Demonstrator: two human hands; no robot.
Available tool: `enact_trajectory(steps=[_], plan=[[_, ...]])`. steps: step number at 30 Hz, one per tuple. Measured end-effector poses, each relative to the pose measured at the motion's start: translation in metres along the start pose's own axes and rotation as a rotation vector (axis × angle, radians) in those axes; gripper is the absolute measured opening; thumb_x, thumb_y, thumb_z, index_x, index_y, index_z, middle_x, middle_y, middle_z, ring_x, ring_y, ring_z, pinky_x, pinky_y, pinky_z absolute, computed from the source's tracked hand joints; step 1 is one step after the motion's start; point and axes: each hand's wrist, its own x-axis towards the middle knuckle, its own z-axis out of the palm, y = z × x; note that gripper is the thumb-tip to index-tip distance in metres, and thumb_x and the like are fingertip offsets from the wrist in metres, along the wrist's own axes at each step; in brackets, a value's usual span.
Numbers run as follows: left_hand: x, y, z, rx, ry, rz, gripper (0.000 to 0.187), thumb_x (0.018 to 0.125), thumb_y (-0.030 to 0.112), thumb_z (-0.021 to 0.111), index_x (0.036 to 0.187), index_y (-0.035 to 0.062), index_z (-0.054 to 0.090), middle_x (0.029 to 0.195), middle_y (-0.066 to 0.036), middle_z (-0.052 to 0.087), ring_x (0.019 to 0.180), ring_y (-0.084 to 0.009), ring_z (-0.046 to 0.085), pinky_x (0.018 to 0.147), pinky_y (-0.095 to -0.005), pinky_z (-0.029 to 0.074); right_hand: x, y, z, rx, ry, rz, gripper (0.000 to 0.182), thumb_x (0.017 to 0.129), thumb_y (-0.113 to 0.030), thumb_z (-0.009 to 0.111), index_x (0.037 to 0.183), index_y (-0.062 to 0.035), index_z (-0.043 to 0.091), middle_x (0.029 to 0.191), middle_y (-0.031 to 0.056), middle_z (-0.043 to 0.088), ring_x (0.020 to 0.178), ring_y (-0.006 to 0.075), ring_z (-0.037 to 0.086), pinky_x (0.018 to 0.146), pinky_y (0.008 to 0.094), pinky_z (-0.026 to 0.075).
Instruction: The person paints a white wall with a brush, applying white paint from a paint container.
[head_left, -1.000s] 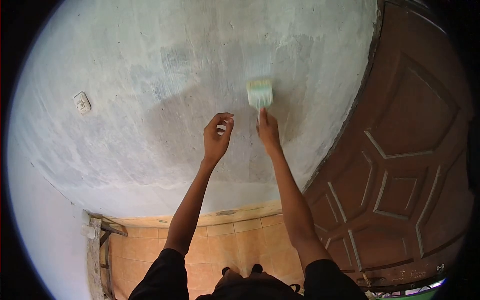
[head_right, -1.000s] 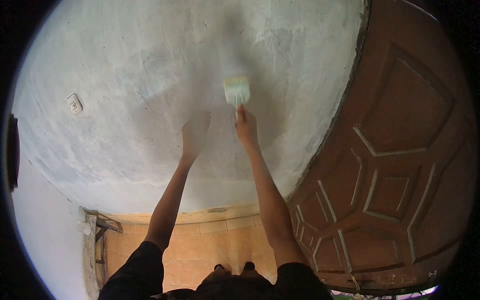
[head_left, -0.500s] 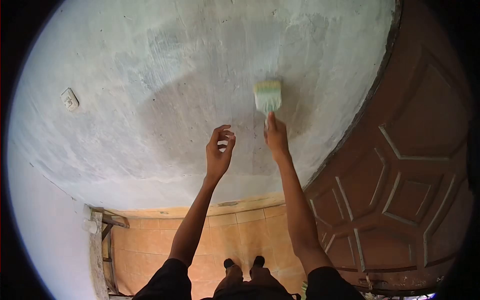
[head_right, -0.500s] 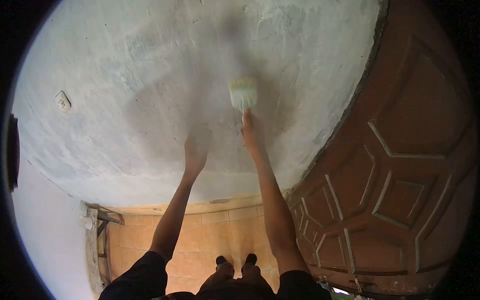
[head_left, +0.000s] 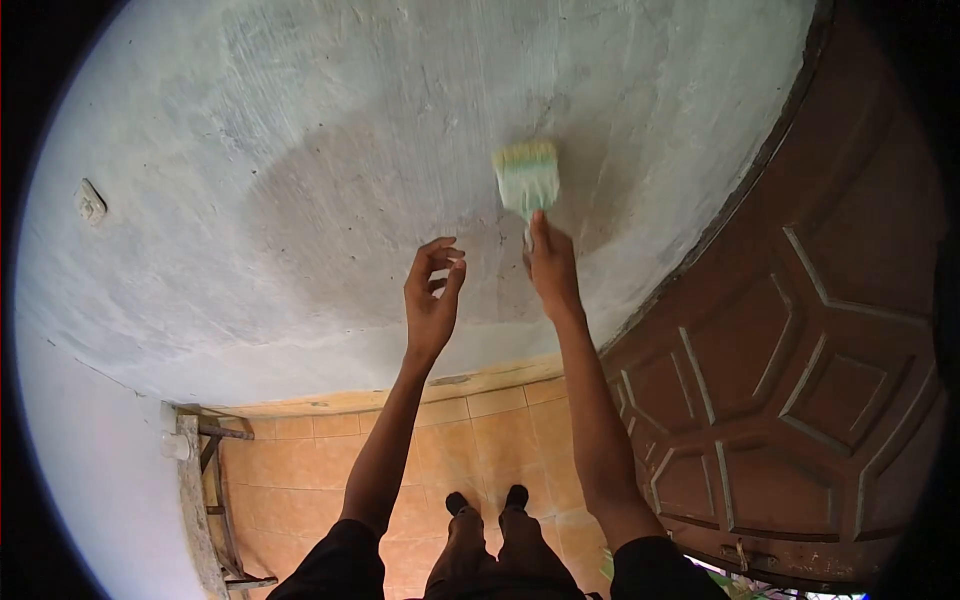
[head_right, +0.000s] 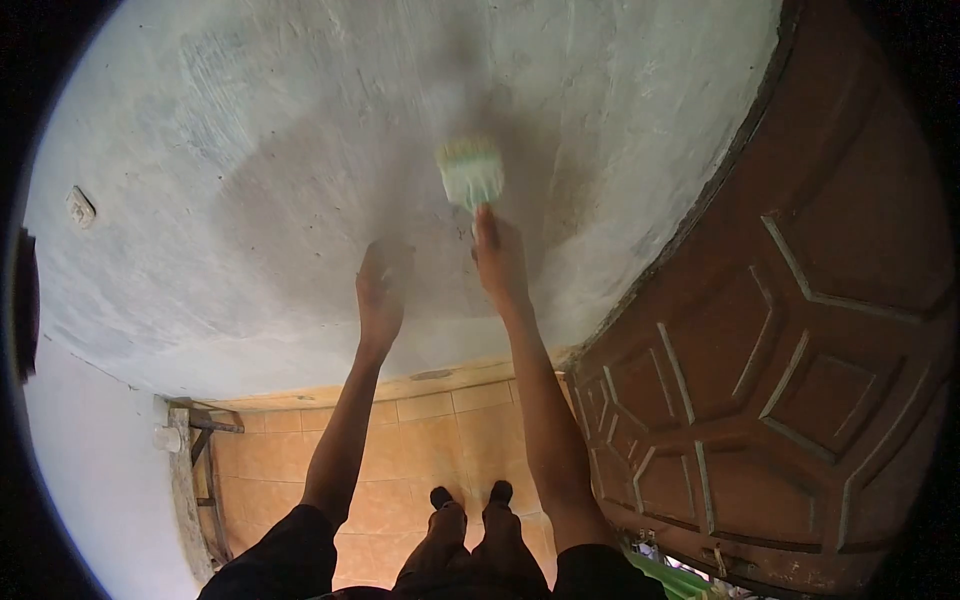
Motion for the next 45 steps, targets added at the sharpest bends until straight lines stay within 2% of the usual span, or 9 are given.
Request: enact_trajectory(steps=[4, 15, 20, 23, 29, 32, 38, 42, 45], plan=[[0.01, -0.001, 0.009, -0.086, 0.028, -0.056, 0.028, 0.094, 0.014, 0.059, 0.121, 0.0078, 0.056, 0.105, -0.004, 0.063, 0.099, -0.0151, 0.059, 0.08, -0.0308, 0.049, 0.044, -0.061, 0.018, 0.015, -0.037, -0.131, 0.053, 0.099, -0.056, 0.041, 0.07, -0.0116, 0.042, 0.057, -0.0065, 0.035, 0.047, 0.0045, 0.033, 0.041, 0.0243, 0.026], [-0.021, -0.037, 0.01, -0.092, 0.015, -0.114, 0.027, 0.094, 0.012, 0.058, 0.121, 0.007, 0.056, 0.104, -0.004, 0.063, 0.099, -0.0143, 0.058, 0.08, -0.0307, 0.05, -0.039, 0.077, 0.001, 0.078, -0.024, 0.296, 0.049, 0.103, -0.044, 0.04, 0.068, -0.0093, 0.04, 0.06, -0.0052, 0.033, 0.052, 0.0066, 0.031, 0.047, 0.0277, 0.027], [-0.024, -0.043, 0.015, -0.073, 0.018, -0.141, 0.026, 0.095, 0.014, 0.058, 0.12, 0.0072, 0.056, 0.104, -0.004, 0.063, 0.098, -0.0134, 0.058, 0.079, -0.0296, 0.05, -0.004, -0.027, 0.009, 0.057, -0.029, 0.053, 0.047, 0.103, -0.044, 0.041, 0.07, -0.0109, 0.042, 0.065, -0.0069, 0.034, 0.056, 0.0048, 0.032, 0.048, 0.0248, 0.029], [-0.025, -0.038, 0.021, -0.093, 0.018, -0.166, 0.027, 0.095, 0.016, 0.059, 0.12, 0.0069, 0.056, 0.104, -0.004, 0.063, 0.097, -0.0132, 0.058, 0.077, -0.0284, 0.049, 0.034, -0.047, 0.01, 0.067, -0.053, -0.052, 0.053, 0.1, -0.056, 0.039, 0.071, -0.012, 0.046, 0.056, -0.0064, 0.039, 0.044, 0.0035, 0.036, 0.04, 0.0223, 0.027], [-0.025, -0.035, 0.016, -0.118, 0.018, -0.158, 0.027, 0.095, 0.016, 0.059, 0.12, 0.0076, 0.056, 0.104, -0.004, 0.063, 0.098, -0.0135, 0.058, 0.079, -0.0296, 0.048, -0.005, 0.039, 0.002, 0.102, -0.016, 0.23, 0.052, 0.101, -0.055, 0.037, 0.075, -0.0115, 0.047, 0.056, -0.0061, 0.036, 0.044, 0.0056, 0.031, 0.041, 0.0231, 0.026], [-0.032, -0.035, 0.012, -0.112, 0.016, -0.171, 0.027, 0.095, 0.016, 0.059, 0.121, 0.0075, 0.056, 0.104, -0.004, 0.063, 0.099, -0.0134, 0.058, 0.079, -0.0296, 0.048, -0.042, 0.054, -0.013, 0.23, -0.093, 0.428, 0.044, 0.103, -0.047, 0.039, 0.079, -0.0118, 0.048, 0.065, -0.0049, 0.037, 0.055, 0.0045, 0.036, 0.049, 0.023, 0.031], [-0.052, -0.046, 0.012, -0.123, -0.012, -0.254, 0.027, 0.095, 0.014, 0.058, 0.121, 0.0075, 0.056, 0.103, -0.004, 0.063, 0.099, -0.0135, 0.058, 0.079, -0.03, 0.048, -0.066, 0.031, -0.006, 0.321, -0.122, 0.033, 0.036, 0.105, -0.041, 0.037, 0.094, -0.0086, 0.049, 0.073, -0.003, 0.044, 0.06, 0.0063, 0.04, 0.058, 0.0232, 0.037], [-0.053, -0.039, 0.011, -0.144, -0.022, -0.246, 0.026, 0.095, 0.014, 0.058, 0.12, 0.0077, 0.056, 0.103, -0.004, 0.063, 0.099, -0.0141, 0.058, 0.081, -0.0316, 0.048, -0.041, -0.02, 0.006, 0.269, -0.077, -0.05, 0.031, 0.104, -0.039, 0.041, 0.1, -0.0098, 0.047, 0.072, -0.0031, 0.043, 0.054, 0.005, 0.038, 0.049, 0.0208, 0.033], [-0.048, -0.035, 0.01, -0.09, -0.025, -0.186, 0.025, 0.095, 0.013, 0.058, 0.12, 0.0077, 0.057, 0.103, -0.004, 0.063, 0.1, -0.0142, 0.058, 0.081, -0.0317, 0.049, -0.005, -0.032, 0.008, 0.056, 0.032, -0.192, 0.035, 0.103, -0.042, 0.043, 0.092, -0.0096, 0.049, 0.066, -0.0043, 0.043, 0.051, 0.0038, 0.037, 0.045, 0.0202, 0.029]])
